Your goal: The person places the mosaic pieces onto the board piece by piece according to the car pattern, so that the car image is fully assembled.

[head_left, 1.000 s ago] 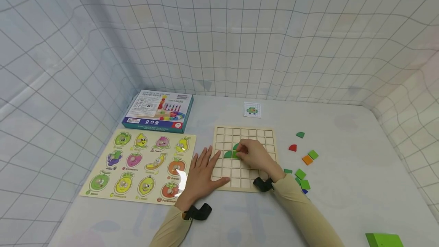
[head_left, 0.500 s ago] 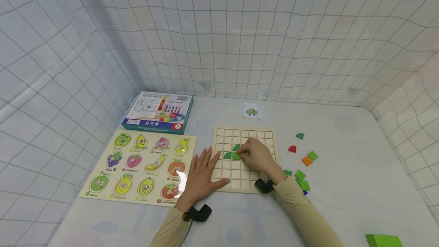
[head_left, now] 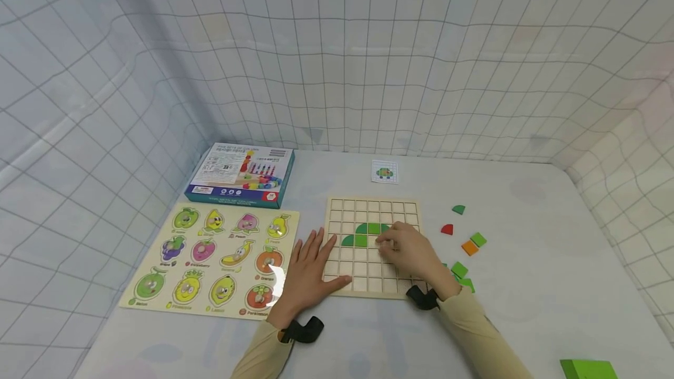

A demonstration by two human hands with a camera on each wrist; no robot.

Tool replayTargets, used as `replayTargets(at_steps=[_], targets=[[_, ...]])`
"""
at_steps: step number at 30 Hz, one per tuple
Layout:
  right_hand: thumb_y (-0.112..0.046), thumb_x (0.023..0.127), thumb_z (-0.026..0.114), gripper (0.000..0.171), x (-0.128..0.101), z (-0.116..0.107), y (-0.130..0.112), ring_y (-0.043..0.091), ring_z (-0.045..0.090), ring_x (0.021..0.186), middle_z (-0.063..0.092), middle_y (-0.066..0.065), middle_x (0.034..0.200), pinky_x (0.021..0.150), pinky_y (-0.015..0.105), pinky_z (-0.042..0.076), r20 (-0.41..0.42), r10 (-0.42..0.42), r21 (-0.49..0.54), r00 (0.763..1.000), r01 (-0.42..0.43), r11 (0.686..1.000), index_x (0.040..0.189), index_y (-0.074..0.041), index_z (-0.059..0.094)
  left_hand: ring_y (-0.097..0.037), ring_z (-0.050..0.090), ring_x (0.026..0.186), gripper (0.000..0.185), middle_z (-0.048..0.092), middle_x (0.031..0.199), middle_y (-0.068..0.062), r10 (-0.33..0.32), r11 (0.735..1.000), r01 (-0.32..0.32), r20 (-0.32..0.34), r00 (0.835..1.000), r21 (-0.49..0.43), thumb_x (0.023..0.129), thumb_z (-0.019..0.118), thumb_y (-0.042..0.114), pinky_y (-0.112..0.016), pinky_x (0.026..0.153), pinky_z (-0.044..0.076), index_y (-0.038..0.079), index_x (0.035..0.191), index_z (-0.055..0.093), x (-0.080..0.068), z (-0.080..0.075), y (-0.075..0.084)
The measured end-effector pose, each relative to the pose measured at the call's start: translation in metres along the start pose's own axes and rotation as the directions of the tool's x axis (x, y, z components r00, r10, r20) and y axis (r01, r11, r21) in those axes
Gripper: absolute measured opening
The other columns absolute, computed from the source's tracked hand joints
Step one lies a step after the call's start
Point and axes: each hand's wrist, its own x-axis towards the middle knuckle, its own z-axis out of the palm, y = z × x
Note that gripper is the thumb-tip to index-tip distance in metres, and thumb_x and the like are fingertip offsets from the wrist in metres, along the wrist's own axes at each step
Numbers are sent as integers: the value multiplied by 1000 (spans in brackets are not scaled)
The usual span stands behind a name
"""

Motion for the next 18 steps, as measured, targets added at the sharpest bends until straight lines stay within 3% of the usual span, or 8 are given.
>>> replayTargets(at_steps=[9, 18], targets=[[-21, 86, 71, 15, -27, -25, 31, 16, 56, 80, 62, -5, 89, 62, 30, 46, -57, 66, 18, 996, -65, 998, 99, -13, 74, -33, 15, 141, 87, 25, 152, -17, 5, 1000, -5, -1, 1000, -3, 80, 62, 61, -53, 110, 7, 11, 146, 38, -1, 1, 0], [-20, 89, 68, 21, -50, -50, 65, 29, 60, 88, 66, 9, 99, 65, 42, 50, -163, 186, 14, 969, -186, 982, 103, -6, 72, -31, 13, 142, 88, 23, 153, -16, -4, 1000, 4, 13, 1000, 1, 80, 62, 62, -52, 111, 5, 12, 148, 36, -1, 1, -1]])
